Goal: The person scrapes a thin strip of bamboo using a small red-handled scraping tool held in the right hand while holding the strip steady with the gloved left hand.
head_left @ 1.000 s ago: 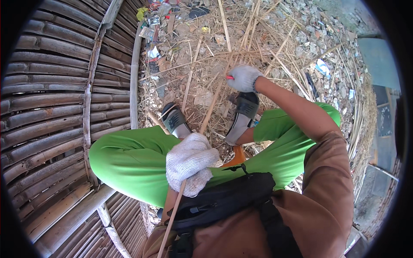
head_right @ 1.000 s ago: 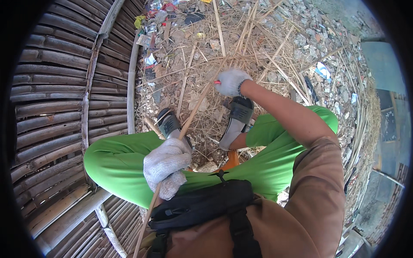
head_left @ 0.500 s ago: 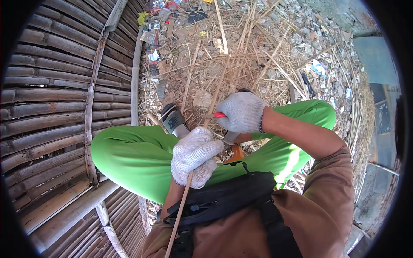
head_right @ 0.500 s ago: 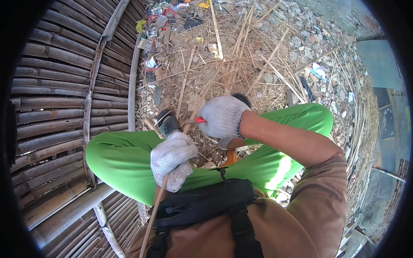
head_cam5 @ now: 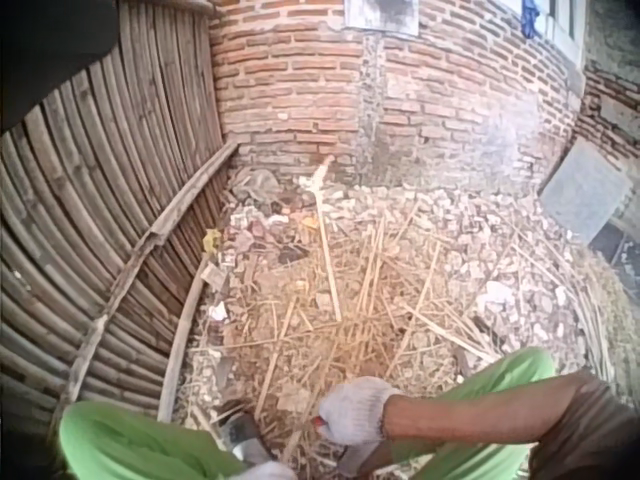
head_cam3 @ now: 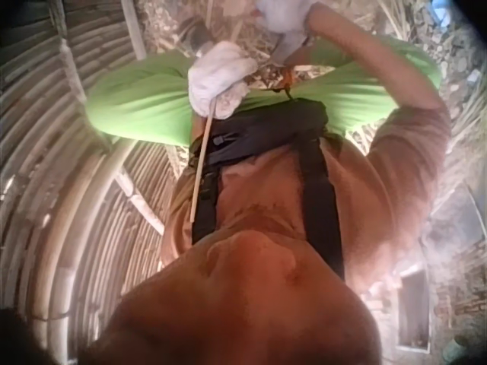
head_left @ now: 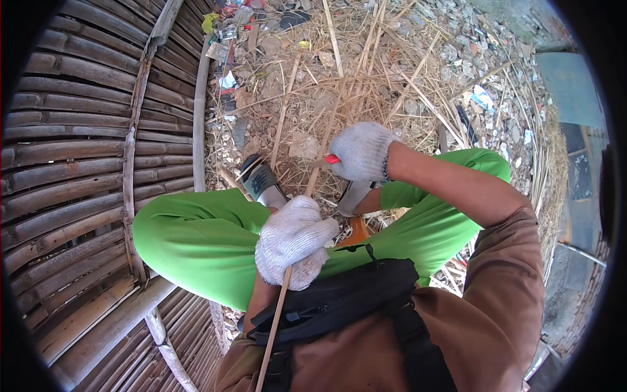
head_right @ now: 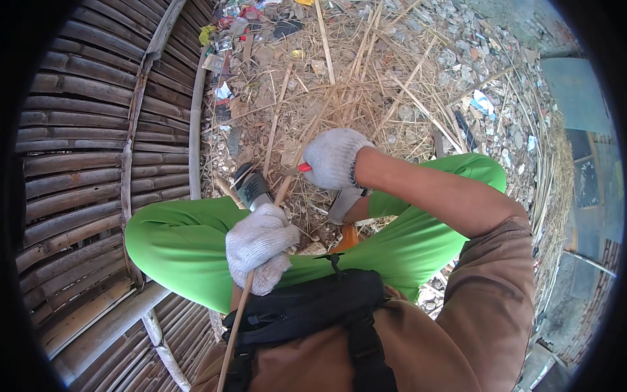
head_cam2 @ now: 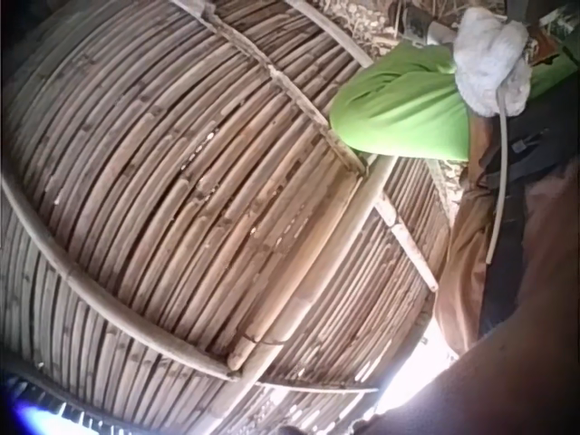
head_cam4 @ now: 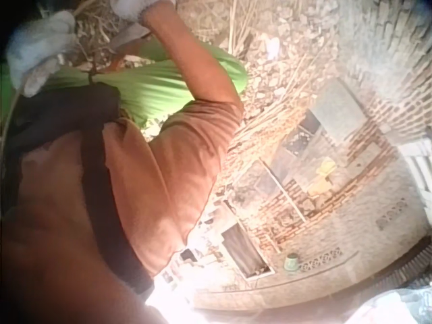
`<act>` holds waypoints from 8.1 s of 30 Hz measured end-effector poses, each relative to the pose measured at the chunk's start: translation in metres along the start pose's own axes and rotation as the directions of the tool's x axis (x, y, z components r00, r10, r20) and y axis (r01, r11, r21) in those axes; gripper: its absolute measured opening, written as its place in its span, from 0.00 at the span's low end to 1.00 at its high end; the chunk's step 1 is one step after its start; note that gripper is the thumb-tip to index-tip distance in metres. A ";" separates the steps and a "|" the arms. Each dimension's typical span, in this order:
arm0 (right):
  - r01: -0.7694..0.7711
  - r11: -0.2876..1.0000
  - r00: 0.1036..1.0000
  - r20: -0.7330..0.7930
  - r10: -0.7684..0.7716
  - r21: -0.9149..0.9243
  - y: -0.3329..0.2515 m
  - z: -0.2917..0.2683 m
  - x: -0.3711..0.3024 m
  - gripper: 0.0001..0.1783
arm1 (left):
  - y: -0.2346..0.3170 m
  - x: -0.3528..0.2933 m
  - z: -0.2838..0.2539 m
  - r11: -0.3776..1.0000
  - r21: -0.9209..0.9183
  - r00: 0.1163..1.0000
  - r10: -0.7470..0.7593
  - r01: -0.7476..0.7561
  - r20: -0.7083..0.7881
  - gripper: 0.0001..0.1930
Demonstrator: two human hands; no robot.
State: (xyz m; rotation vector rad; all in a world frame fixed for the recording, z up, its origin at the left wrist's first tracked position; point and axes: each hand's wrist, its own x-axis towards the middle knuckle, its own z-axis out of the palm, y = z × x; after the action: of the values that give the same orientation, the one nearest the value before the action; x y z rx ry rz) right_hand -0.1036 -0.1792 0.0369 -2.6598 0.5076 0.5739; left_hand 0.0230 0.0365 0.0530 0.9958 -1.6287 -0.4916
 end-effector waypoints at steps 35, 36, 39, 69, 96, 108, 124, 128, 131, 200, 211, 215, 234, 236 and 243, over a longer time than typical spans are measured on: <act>-0.082 0.997 0.993 0.091 0.080 0.014 0.004 -0.016 -0.010 0.20 | 0.002 0.010 -0.001 0.999 -0.046 0.998 0.029 -0.026 0.061 0.23; -0.070 0.997 0.992 0.106 0.067 0.026 -0.003 -0.018 -0.016 0.19 | 0.003 0.008 -0.002 0.999 -0.043 0.997 0.034 -0.032 0.062 0.23; -0.064 0.997 0.996 0.070 0.061 0.032 -0.008 -0.019 -0.023 0.21 | 0.005 0.006 -0.002 0.999 -0.049 0.993 0.020 -0.014 0.117 0.23; -0.414 0.881 0.901 -0.033 0.432 0.227 0.104 0.071 0.127 0.27 | -0.016 -0.033 -0.012 0.981 -0.193 0.912 -0.083 0.004 -0.402 0.20; -0.324 0.938 0.942 -0.050 0.332 0.128 0.040 0.046 0.037 0.23 | 0.003 -0.007 0.004 0.999 -0.024 0.986 0.035 -0.040 -0.161 0.14; -0.513 0.839 0.849 -0.037 0.527 0.183 0.160 0.093 0.140 0.27 | -0.004 -0.006 -0.010 0.992 -0.127 0.984 0.001 -0.024 -0.177 0.19; -0.362 0.881 0.893 -0.156 0.421 0.303 0.083 0.082 0.081 0.24 | 0.027 -0.021 -0.044 0.355 -0.595 0.543 -0.823 0.721 0.166 0.25; -0.297 0.914 0.902 -0.232 0.363 0.277 0.045 0.072 0.050 0.21 | 0.034 0.002 -0.024 -0.169 -0.865 0.264 -0.909 0.473 0.322 0.27; -0.256 0.933 0.922 -0.226 0.314 0.251 0.030 0.078 0.045 0.21 | 0.019 -0.017 -0.019 -0.201 -0.869 0.354 -0.854 0.452 0.381 0.24; -0.587 0.785 0.804 0.029 0.594 0.198 0.196 0.128 0.152 0.30 | 0.005 -0.039 -0.010 -0.077 -0.796 0.082 -0.984 0.601 0.157 0.09; -0.327 0.910 0.944 0.051 0.325 0.255 0.030 0.079 0.057 0.25 | 0.008 -0.038 -0.009 -0.121 -0.840 0.104 -0.973 0.529 0.205 0.12; -0.186 0.933 0.972 -0.078 0.220 0.307 -0.032 0.086 0.010 0.22 | 0.007 -0.040 -0.005 -0.158 -0.879 0.142 -0.959 0.449 0.245 0.12; -0.275 0.913 0.950 -0.061 0.306 0.301 0.005 0.090 0.039 0.25 | 0.002 -0.046 -0.004 -0.184 -0.906 0.181 -0.946 0.381 0.268 0.11; -0.298 0.906 0.944 -0.046 0.326 0.301 0.010 0.091 0.045 0.25 | 0.007 -0.038 -0.003 -0.170 -0.905 0.179 -0.950 0.390 0.255 0.09; -0.454 0.844 0.877 -0.022 0.479 0.287 0.068 0.098 0.078 0.27 | 0.006 -0.039 -0.002 -0.158 -0.906 0.215 -0.942 0.393 0.257 0.10</act>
State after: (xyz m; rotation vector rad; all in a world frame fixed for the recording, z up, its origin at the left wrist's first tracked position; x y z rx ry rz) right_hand -0.0964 -0.2170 -0.1009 -2.3016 1.1954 0.4684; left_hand 0.0246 0.0713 0.0354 0.9542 0.1992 -1.5527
